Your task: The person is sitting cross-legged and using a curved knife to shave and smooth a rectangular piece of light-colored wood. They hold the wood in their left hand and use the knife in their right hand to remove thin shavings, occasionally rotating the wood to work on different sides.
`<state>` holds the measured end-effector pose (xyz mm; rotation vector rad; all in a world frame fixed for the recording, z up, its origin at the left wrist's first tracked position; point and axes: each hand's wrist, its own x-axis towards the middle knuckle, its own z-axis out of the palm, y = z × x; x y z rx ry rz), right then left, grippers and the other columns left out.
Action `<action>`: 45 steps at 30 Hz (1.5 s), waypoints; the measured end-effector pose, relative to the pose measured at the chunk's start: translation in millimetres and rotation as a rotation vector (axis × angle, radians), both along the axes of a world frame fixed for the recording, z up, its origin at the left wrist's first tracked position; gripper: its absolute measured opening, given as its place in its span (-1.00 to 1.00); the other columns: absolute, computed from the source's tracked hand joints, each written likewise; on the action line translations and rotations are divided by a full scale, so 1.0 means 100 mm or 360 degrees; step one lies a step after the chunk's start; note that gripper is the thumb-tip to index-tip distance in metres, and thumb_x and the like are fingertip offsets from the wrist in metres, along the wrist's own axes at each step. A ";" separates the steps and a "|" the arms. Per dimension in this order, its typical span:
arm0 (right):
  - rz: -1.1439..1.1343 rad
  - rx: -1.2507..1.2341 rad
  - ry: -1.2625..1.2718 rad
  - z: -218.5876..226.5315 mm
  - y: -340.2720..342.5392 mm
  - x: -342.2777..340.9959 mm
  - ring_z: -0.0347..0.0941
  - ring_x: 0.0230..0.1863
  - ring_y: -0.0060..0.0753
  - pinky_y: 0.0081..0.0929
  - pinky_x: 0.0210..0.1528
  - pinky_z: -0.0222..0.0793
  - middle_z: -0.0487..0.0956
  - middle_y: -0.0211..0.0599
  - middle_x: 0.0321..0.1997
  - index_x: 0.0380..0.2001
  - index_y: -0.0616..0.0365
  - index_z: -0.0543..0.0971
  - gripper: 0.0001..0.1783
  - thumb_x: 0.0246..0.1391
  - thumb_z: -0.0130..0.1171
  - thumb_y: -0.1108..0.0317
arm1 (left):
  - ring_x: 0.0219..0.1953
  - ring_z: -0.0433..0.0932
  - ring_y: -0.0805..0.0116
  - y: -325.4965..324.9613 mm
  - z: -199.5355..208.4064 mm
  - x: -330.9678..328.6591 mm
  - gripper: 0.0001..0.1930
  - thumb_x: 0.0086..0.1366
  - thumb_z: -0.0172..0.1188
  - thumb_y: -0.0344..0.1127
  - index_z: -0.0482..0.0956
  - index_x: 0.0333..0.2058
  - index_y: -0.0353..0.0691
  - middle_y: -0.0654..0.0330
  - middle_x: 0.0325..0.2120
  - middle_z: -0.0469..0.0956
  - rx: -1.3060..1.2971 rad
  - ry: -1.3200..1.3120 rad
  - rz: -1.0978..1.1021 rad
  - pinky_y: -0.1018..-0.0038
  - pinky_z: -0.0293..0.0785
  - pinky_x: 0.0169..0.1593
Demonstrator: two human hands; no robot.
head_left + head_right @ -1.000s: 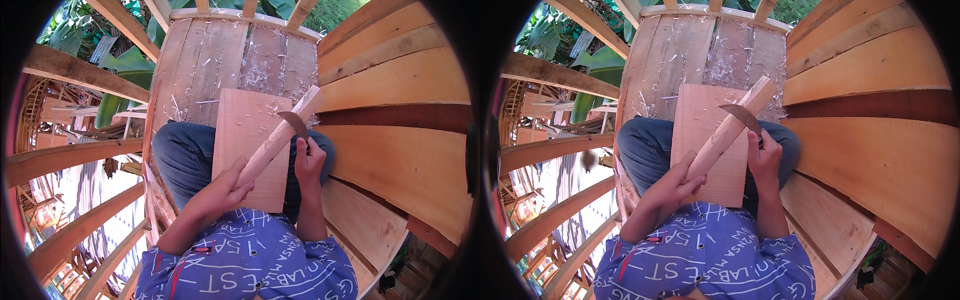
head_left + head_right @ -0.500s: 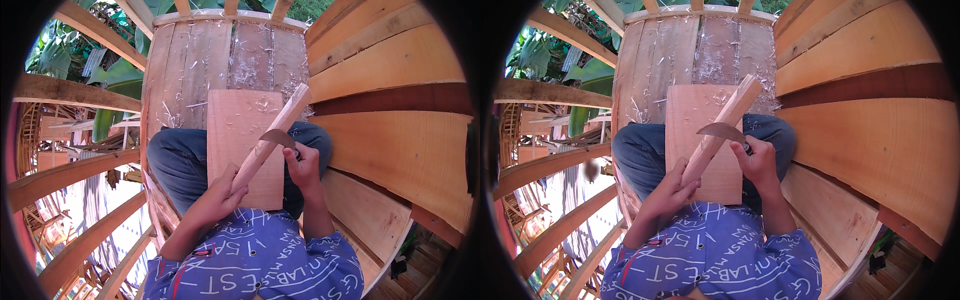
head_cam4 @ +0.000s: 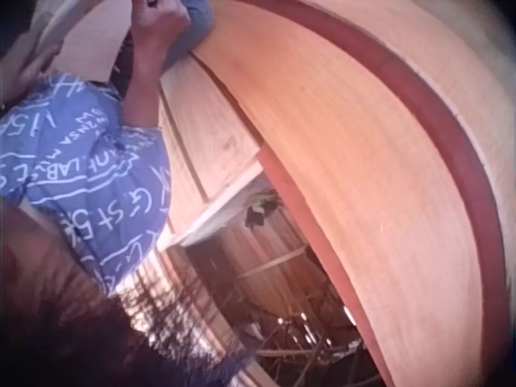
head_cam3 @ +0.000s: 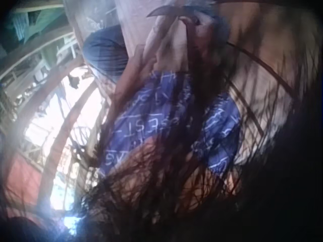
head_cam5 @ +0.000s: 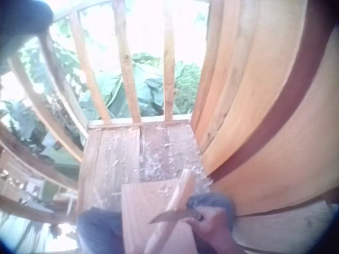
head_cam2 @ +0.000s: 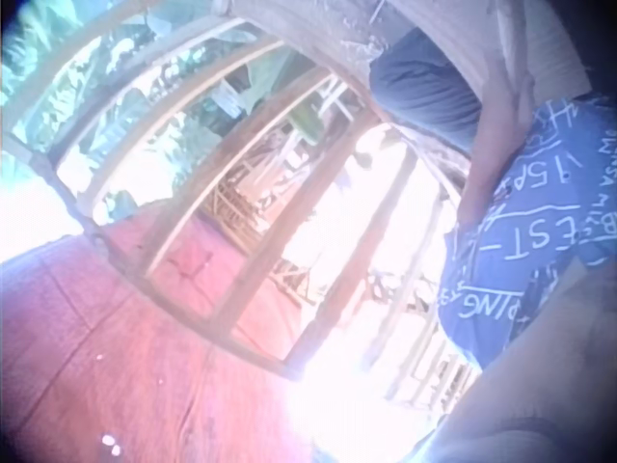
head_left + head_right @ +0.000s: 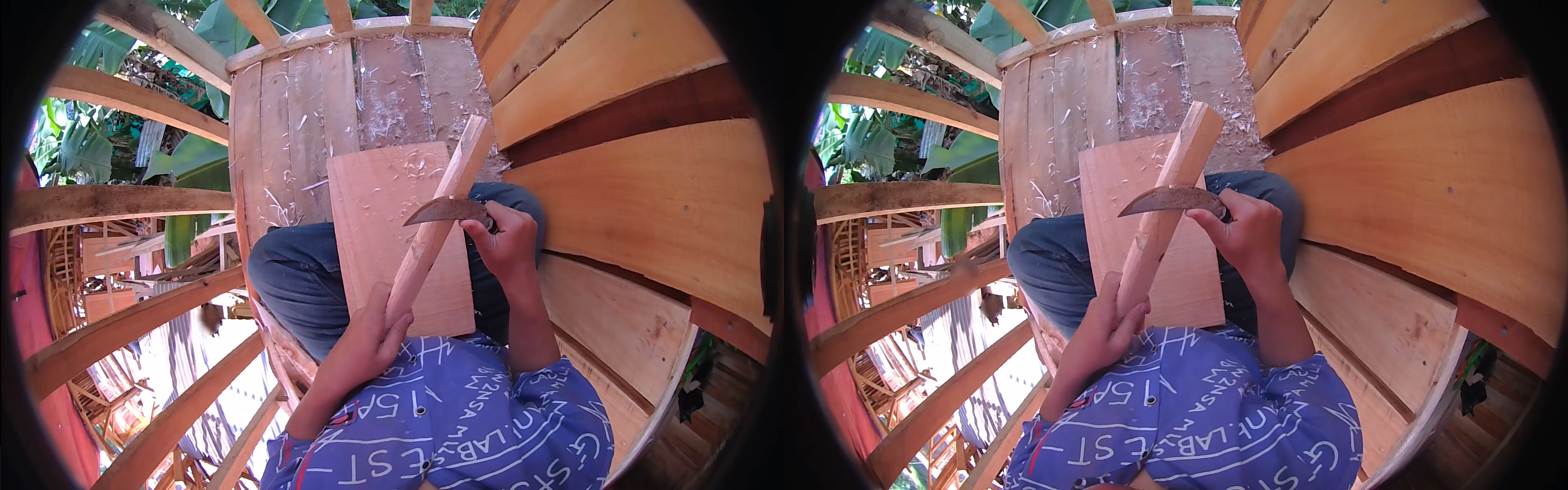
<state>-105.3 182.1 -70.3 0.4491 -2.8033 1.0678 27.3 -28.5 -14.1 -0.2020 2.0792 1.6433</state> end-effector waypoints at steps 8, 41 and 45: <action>0.0058 -0.0003 0.0057 -0.03 -0.10 -0.09 0.37 -0.65 0.02 -0.26 -0.61 0.24 0.38 -0.09 -0.73 -0.72 0.18 0.41 -0.32 -0.04 0.24 -0.28 | -0.44 0.59 0.12 -0.02 0.06 0.05 -0.75 0.32 0.09 -0.44 0.20 -0.14 -0.33 -0.04 -0.49 0.52 -0.0027 -0.0079 0.0112 0.28 0.43 -0.36; 0.0358 -0.0397 -0.0257 -0.13 -0.29 0.16 0.43 -0.62 0.04 -0.28 -0.58 0.27 0.39 -0.05 -0.70 -0.64 0.25 0.49 -0.44 0.04 0.26 -0.09 | -0.43 0.27 0.61 -0.20 -0.20 0.20 -0.55 0.36 0.06 -0.21 0.17 0.11 -0.27 0.28 -0.32 0.26 0.0835 -0.0496 0.0519 0.62 0.29 -0.38; 0.0340 -0.0360 -0.0245 -0.14 -0.30 0.20 0.45 -0.62 0.04 -0.26 -0.58 0.29 0.40 -0.06 -0.72 -0.66 0.24 0.50 -0.42 0.01 0.27 -0.13 | -0.44 0.28 0.58 -0.18 -0.15 0.18 -0.57 0.38 0.04 -0.17 0.19 0.09 -0.27 0.29 -0.35 0.27 0.0708 -0.0465 0.0488 0.60 0.28 -0.39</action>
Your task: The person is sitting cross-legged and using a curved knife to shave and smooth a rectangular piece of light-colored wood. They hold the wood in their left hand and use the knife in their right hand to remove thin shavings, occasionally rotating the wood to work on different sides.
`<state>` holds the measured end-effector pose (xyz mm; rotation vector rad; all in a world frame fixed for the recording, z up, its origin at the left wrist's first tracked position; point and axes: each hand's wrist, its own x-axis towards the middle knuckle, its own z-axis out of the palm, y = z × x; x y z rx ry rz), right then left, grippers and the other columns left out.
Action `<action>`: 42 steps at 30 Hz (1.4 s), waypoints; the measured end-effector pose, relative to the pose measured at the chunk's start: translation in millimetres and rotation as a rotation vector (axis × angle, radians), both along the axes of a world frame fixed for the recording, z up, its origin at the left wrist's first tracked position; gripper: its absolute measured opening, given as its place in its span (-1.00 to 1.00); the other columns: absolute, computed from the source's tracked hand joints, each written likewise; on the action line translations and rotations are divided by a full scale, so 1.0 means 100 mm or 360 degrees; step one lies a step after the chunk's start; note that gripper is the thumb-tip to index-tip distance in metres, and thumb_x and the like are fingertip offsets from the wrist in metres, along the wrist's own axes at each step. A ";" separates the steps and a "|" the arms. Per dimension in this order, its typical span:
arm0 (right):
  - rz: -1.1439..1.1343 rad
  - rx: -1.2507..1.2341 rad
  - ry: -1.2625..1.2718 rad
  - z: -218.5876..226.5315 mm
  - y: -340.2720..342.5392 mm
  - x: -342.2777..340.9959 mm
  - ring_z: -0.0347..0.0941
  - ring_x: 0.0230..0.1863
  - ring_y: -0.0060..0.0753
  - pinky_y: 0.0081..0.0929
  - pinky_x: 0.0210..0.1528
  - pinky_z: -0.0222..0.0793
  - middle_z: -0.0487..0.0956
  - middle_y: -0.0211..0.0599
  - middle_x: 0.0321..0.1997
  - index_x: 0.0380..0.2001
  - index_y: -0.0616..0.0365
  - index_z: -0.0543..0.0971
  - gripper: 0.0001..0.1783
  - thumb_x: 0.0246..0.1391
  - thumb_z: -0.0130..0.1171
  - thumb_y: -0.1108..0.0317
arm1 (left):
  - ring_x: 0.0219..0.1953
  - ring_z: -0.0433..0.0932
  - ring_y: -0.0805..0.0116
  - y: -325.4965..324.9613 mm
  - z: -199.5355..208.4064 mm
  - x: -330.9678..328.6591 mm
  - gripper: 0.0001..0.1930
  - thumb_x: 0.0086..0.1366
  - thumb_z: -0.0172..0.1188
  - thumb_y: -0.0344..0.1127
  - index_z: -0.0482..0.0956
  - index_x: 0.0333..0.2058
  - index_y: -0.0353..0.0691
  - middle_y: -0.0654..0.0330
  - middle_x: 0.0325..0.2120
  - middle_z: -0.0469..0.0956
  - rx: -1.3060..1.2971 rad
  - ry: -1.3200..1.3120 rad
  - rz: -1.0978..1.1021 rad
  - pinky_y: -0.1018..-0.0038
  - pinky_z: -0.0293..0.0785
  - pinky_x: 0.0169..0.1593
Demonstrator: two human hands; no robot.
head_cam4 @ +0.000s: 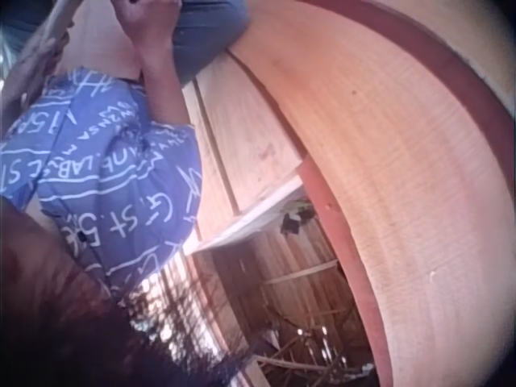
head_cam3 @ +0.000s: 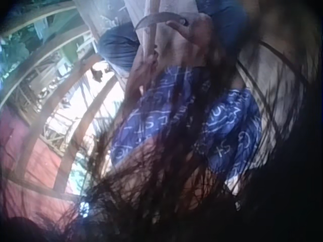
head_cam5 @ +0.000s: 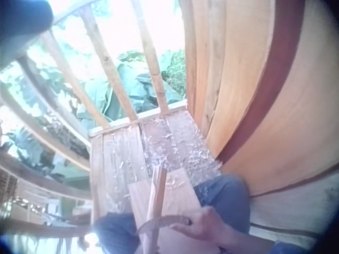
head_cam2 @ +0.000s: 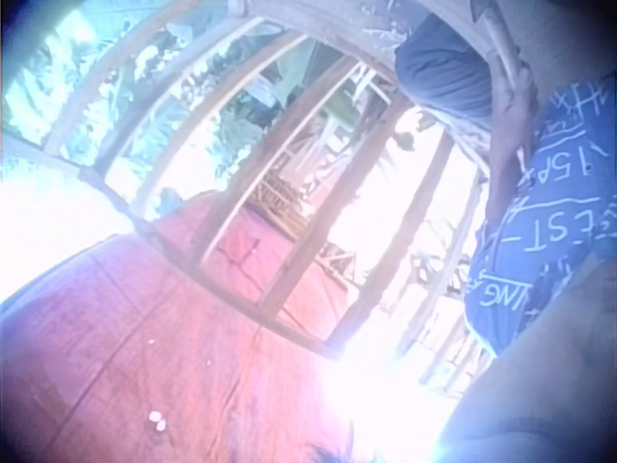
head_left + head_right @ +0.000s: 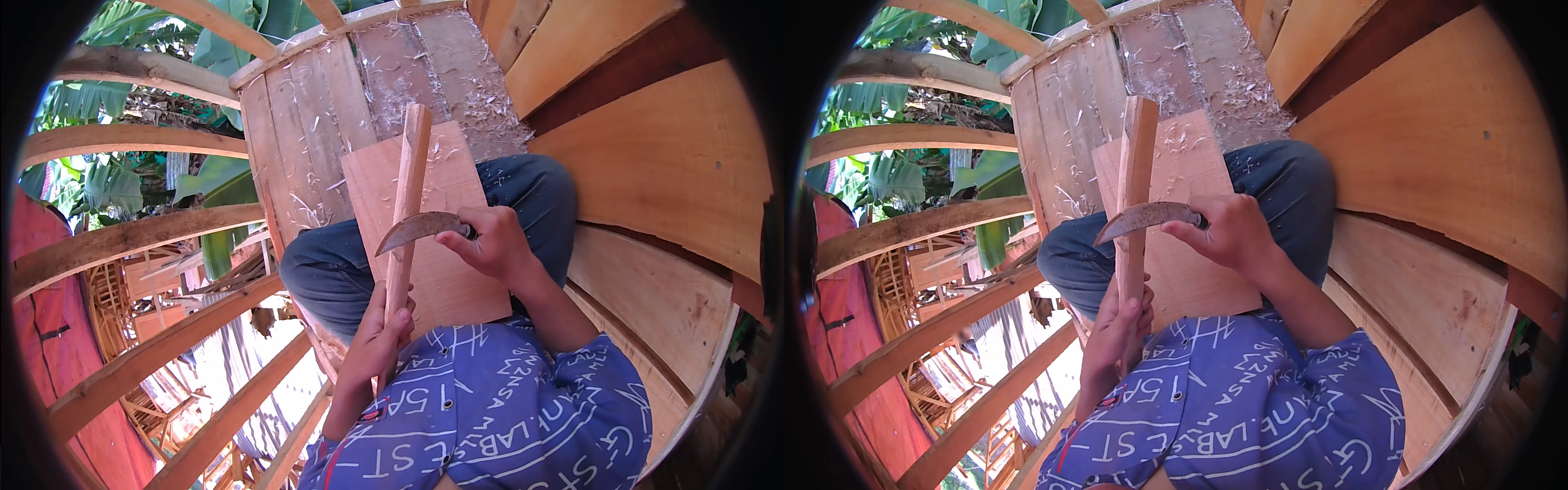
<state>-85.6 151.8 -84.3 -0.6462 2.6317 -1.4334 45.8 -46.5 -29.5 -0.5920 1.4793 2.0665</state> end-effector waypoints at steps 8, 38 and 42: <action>-0.0094 0.0331 0.0127 0.02 0.14 -0.09 0.44 -0.63 -0.03 -0.28 -0.58 0.30 0.42 -0.13 -0.72 -0.69 0.19 0.49 -0.32 -0.10 0.24 -0.31 | -0.43 0.47 0.29 0.13 0.05 0.06 -0.60 0.37 0.02 -0.23 0.21 0.05 -0.35 0.07 -0.46 0.43 -0.0821 0.0330 -0.0287 0.38 0.37 -0.30; -0.0361 0.0050 -0.0208 -0.03 0.15 -0.42 0.29 -0.66 0.05 -0.28 -0.55 0.24 0.36 0.05 -0.73 -0.65 0.31 0.50 -0.31 0.10 0.13 -0.22 | -0.53 0.24 0.65 -0.16 -0.05 0.13 -0.46 0.44 -0.10 0.02 0.14 0.11 -0.36 0.33 -0.46 0.25 -0.0558 0.0171 0.0117 0.66 0.23 -0.49; -0.0206 0.0054 -0.0306 -0.04 0.02 -0.20 0.45 -0.61 0.05 -0.24 -0.53 0.30 0.41 0.04 -0.72 -0.63 0.30 0.56 -0.33 0.06 0.18 -0.21 | -0.52 0.29 0.60 -0.18 0.01 0.05 -0.44 0.44 -0.11 0.02 0.15 0.15 -0.36 0.28 -0.44 0.31 -0.0591 0.0223 -0.0010 0.63 0.27 -0.46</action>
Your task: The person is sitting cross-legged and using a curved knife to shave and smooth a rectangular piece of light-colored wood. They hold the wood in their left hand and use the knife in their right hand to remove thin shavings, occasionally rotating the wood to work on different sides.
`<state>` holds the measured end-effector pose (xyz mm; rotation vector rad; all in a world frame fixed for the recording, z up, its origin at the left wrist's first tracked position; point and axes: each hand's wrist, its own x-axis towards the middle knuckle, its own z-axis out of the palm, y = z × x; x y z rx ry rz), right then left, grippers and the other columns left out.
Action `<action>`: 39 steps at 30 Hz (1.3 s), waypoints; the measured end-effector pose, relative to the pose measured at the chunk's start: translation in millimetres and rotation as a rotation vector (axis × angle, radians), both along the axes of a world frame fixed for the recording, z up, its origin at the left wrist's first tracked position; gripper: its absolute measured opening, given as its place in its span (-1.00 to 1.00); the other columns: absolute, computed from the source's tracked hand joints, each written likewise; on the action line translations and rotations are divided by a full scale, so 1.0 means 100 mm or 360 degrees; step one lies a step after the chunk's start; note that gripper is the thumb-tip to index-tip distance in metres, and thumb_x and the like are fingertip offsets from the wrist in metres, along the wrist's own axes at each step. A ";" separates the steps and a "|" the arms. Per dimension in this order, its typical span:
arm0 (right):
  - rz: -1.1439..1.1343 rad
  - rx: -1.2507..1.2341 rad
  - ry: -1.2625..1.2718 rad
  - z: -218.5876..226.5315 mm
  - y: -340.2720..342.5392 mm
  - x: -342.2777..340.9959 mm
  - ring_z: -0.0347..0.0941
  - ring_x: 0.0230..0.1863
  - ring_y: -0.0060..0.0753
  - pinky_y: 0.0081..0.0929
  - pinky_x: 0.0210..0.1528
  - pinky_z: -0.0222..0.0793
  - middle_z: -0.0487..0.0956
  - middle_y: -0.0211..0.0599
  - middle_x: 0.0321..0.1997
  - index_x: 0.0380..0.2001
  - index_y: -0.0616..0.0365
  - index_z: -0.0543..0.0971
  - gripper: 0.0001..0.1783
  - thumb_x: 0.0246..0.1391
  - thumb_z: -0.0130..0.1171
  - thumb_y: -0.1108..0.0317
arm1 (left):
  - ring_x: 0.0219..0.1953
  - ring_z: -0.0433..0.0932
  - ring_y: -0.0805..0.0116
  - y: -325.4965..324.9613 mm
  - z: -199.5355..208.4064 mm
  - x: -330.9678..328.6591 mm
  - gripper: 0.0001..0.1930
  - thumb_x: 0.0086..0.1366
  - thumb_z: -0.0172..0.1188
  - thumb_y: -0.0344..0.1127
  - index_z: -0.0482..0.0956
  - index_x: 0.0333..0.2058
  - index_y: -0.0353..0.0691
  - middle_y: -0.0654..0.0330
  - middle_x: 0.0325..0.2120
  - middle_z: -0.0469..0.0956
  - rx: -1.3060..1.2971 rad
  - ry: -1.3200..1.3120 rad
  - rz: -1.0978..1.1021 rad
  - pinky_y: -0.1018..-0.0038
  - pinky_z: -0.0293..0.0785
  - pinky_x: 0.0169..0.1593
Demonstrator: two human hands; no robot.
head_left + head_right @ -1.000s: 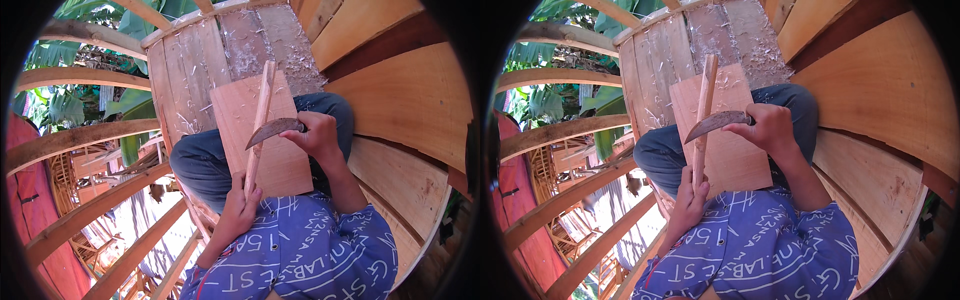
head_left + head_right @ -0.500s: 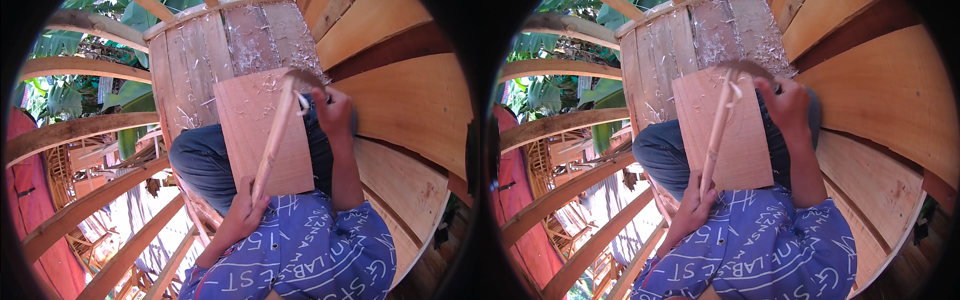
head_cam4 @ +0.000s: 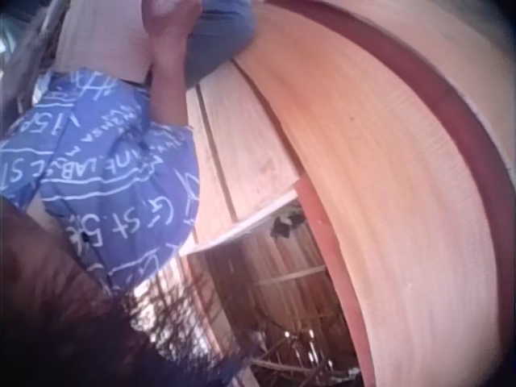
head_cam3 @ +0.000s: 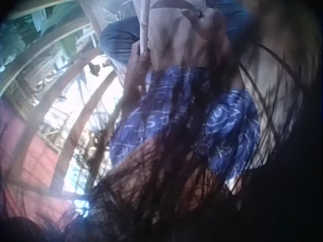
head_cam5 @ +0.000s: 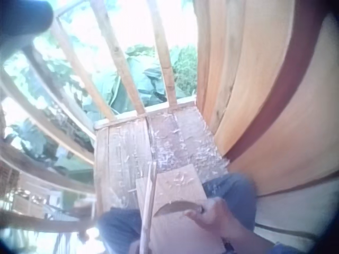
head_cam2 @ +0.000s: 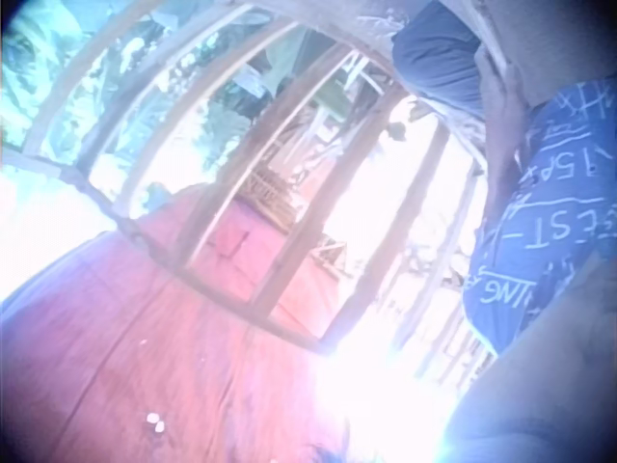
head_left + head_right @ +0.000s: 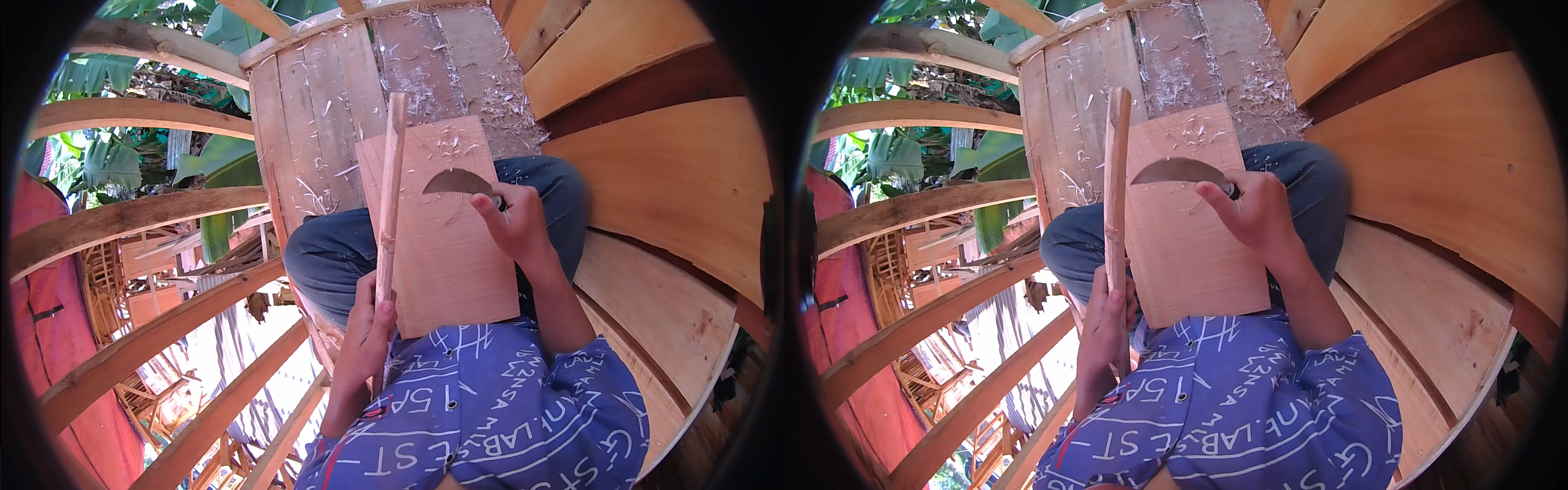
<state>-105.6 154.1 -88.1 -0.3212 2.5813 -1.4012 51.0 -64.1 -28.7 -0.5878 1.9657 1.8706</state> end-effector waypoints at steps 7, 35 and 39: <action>0.0167 0.0138 0.0281 0.08 -0.06 0.14 0.46 -0.60 0.04 -0.22 -0.54 0.32 0.44 -0.03 -0.71 -0.63 0.25 0.55 -0.37 -0.02 0.24 -0.22 | -0.32 0.48 0.26 0.06 -0.09 -0.01 -0.49 0.36 0.02 -0.13 0.22 0.13 -0.36 0.01 -0.34 0.47 -0.0265 0.0076 -0.0131 0.40 0.39 -0.16; 0.0118 0.0432 0.0708 0.15 0.07 -0.04 0.43 -0.70 -0.16 -0.34 -0.64 0.27 0.40 -0.25 -0.78 -0.79 0.12 0.44 -0.23 -0.31 0.26 -0.47 | -0.16 0.57 -0.14 0.27 0.10 0.03 -0.41 0.34 0.03 -0.06 0.18 0.14 -0.43 -0.30 -0.24 0.51 -0.0436 0.0162 -0.0216 0.27 0.42 -0.06; 0.0054 0.0512 0.0672 0.12 0.14 -0.16 0.44 -0.69 -0.17 -0.32 -0.64 0.26 0.41 -0.27 -0.78 -0.79 0.12 0.44 -0.24 -0.32 0.27 -0.47 | -0.20 0.57 -0.14 0.28 0.09 0.06 -0.43 0.33 0.05 -0.11 0.19 0.14 -0.41 -0.28 -0.28 0.50 -0.0386 0.0104 -0.0258 0.27 0.42 -0.09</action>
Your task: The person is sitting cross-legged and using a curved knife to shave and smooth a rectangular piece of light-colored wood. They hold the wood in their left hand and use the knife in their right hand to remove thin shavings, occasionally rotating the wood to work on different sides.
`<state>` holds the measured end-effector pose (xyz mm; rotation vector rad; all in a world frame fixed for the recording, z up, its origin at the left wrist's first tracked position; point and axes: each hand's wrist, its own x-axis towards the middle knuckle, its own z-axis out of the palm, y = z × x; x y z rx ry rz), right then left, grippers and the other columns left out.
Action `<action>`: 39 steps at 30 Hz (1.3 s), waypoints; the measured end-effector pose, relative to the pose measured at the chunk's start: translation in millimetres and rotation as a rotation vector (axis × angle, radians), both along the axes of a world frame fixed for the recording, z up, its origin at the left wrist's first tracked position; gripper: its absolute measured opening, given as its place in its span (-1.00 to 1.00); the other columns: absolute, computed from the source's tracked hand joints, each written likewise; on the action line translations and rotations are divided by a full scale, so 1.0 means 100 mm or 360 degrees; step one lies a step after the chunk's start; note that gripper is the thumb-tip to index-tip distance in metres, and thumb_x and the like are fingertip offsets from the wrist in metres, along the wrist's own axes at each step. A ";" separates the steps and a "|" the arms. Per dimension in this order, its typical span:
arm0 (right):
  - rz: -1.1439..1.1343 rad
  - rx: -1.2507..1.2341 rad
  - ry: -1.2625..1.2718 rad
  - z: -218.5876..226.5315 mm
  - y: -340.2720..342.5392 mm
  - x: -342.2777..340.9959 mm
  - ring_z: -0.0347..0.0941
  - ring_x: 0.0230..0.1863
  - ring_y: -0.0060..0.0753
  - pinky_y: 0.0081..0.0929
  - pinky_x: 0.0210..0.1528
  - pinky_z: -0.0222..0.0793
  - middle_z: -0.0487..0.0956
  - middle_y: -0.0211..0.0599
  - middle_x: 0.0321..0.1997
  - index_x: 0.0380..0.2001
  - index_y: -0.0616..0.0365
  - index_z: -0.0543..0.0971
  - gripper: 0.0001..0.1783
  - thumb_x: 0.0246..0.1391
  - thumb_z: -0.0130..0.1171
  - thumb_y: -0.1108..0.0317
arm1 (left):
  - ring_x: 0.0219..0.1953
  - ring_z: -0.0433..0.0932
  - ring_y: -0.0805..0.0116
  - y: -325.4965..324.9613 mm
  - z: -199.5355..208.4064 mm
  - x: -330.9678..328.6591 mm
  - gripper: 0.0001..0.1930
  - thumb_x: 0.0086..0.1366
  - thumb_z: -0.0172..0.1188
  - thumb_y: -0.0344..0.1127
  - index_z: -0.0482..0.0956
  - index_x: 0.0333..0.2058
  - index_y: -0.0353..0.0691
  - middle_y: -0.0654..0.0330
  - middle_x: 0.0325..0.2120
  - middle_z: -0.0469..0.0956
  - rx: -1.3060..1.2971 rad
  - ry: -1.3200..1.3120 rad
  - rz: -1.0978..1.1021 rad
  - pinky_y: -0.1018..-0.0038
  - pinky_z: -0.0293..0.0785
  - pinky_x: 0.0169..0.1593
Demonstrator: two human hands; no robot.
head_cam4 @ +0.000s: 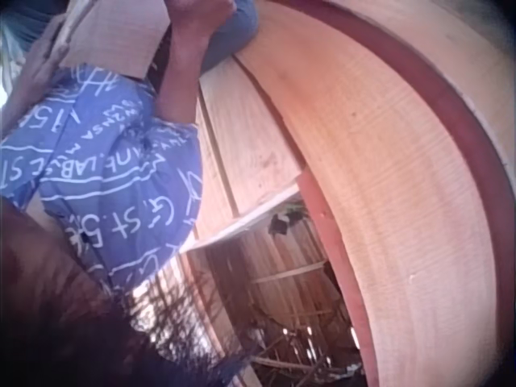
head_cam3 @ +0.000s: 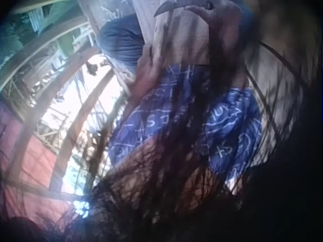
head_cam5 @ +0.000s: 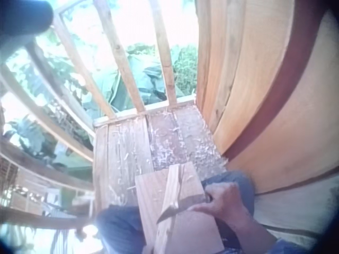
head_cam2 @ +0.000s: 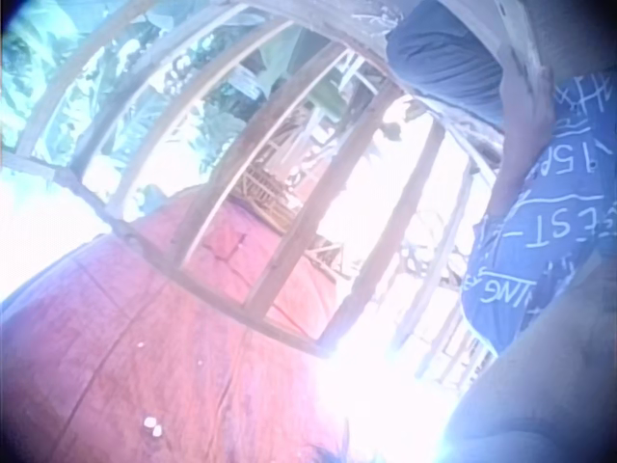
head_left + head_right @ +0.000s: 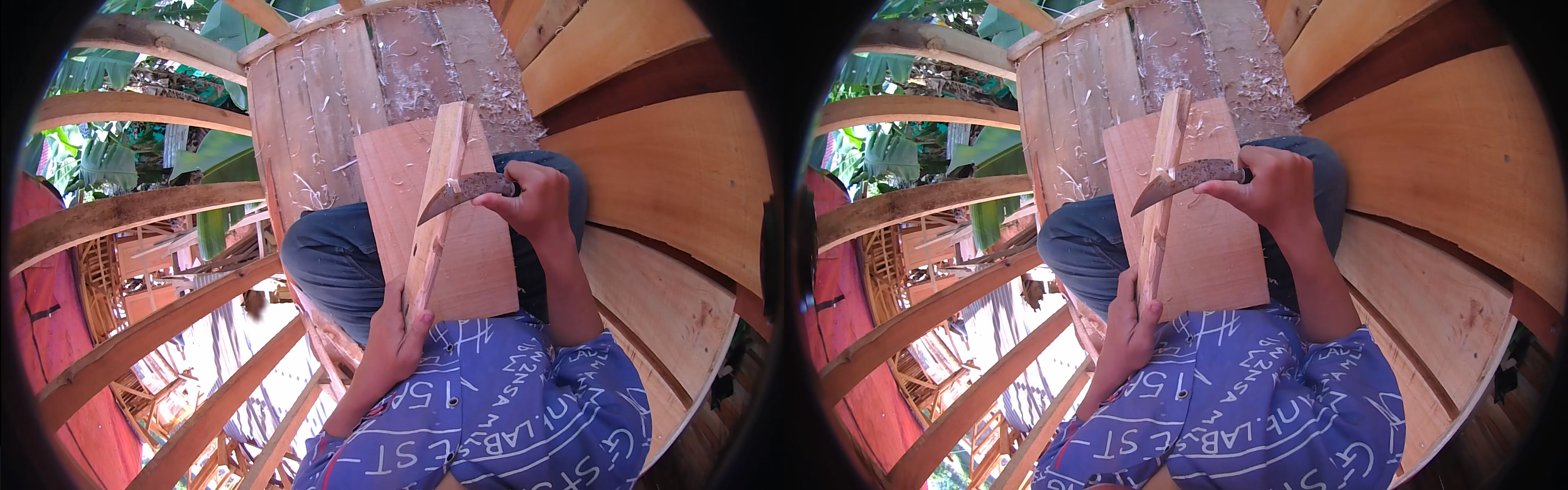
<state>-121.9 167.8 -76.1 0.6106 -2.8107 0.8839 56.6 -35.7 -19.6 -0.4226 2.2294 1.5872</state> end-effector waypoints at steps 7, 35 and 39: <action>-0.0793 -0.0508 -0.0363 -0.21 0.44 -0.53 0.18 -0.68 -0.34 -0.32 -0.56 0.19 0.26 -0.14 -0.78 -0.72 0.32 0.41 -0.18 0.04 0.09 -0.37 | -0.24 0.56 -0.14 0.07 -0.07 0.24 -0.48 0.32 0.06 -0.15 0.21 0.11 -0.37 -0.23 -0.33 0.50 0.0132 -0.0061 -0.0317 0.24 0.42 -0.14; 0.0106 -0.0142 -0.0384 0.05 -0.12 0.31 0.47 -0.60 -0.01 -0.26 -0.56 0.31 0.45 -0.11 -0.70 -0.68 0.21 0.50 -0.30 -0.13 0.25 -0.33 | -0.17 0.62 0.16 -0.09 -0.07 -0.06 -0.44 0.19 0.30 -0.27 0.22 0.05 -0.35 -0.14 -0.26 0.58 -0.0012 0.0111 0.0212 0.37 0.48 -0.09; 0.0077 -0.0133 -0.0301 -0.03 -0.09 0.26 0.44 -0.60 0.01 -0.25 -0.56 0.29 0.45 -0.12 -0.70 -0.70 0.20 0.49 -0.28 -0.15 0.24 -0.36 | -0.20 0.64 0.06 -0.05 -0.05 -0.04 -0.44 0.22 0.27 -0.23 0.21 0.06 -0.34 -0.19 -0.29 0.57 -0.0167 0.0128 0.0069 0.34 0.49 -0.12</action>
